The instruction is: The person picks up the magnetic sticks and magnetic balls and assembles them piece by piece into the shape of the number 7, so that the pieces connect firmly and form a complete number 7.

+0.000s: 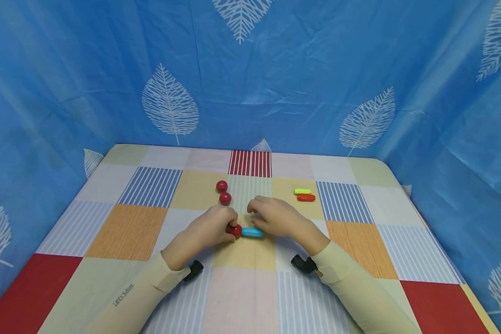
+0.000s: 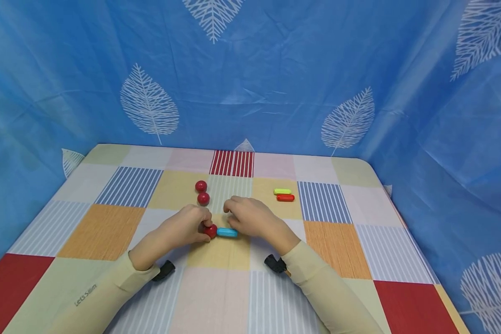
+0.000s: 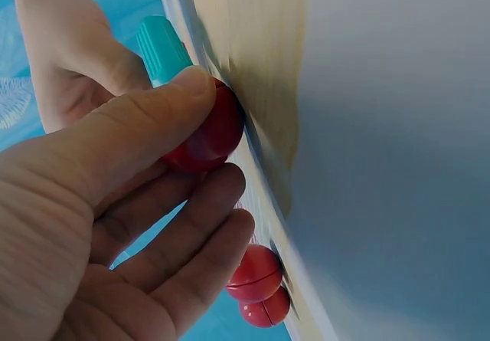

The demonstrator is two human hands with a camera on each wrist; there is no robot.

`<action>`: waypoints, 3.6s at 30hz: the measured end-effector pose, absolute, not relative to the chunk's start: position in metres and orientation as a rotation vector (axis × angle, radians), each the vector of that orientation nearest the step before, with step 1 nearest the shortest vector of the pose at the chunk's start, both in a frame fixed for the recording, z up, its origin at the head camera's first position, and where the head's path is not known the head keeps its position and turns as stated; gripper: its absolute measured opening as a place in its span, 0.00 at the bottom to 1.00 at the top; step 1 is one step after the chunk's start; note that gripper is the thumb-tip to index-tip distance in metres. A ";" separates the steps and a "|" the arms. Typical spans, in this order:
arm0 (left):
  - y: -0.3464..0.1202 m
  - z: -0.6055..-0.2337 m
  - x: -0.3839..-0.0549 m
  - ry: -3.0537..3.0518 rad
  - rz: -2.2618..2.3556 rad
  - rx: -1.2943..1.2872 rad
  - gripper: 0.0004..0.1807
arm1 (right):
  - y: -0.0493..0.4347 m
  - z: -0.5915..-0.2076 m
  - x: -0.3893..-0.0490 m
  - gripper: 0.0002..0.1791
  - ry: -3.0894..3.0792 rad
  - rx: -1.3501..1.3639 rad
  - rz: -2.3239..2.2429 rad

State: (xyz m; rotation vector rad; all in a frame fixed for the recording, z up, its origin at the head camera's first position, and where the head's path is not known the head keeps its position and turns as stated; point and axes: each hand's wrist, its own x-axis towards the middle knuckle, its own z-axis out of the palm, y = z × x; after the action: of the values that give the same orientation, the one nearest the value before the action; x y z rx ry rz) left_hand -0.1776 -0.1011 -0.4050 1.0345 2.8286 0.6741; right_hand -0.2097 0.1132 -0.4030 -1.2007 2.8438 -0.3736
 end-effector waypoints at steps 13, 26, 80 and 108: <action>-0.106 -0.407 -0.181 2.811 0.769 1.071 0.17 | 0.092 -0.403 -0.232 0.22 2.855 -1.332 -0.301; -0.107 -0.407 -0.182 2.811 0.758 1.076 0.19 | 0.066 -0.399 -0.251 0.25 2.823 -1.333 -0.254; -0.100 -0.406 -0.175 2.811 0.766 0.966 0.17 | 0.127 -0.405 -0.226 0.14 2.849 -1.270 -0.179; -0.100 -0.407 -0.175 2.804 0.815 0.948 0.17 | 0.154 -0.401 -0.182 0.16 2.801 -1.143 -0.387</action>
State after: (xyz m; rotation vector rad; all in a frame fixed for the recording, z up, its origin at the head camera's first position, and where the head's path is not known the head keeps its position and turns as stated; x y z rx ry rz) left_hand -0.1751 -0.0996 -0.4069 0.9482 2.8042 0.8149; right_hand -0.1816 0.1539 -0.4012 -1.1429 2.8012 -0.3867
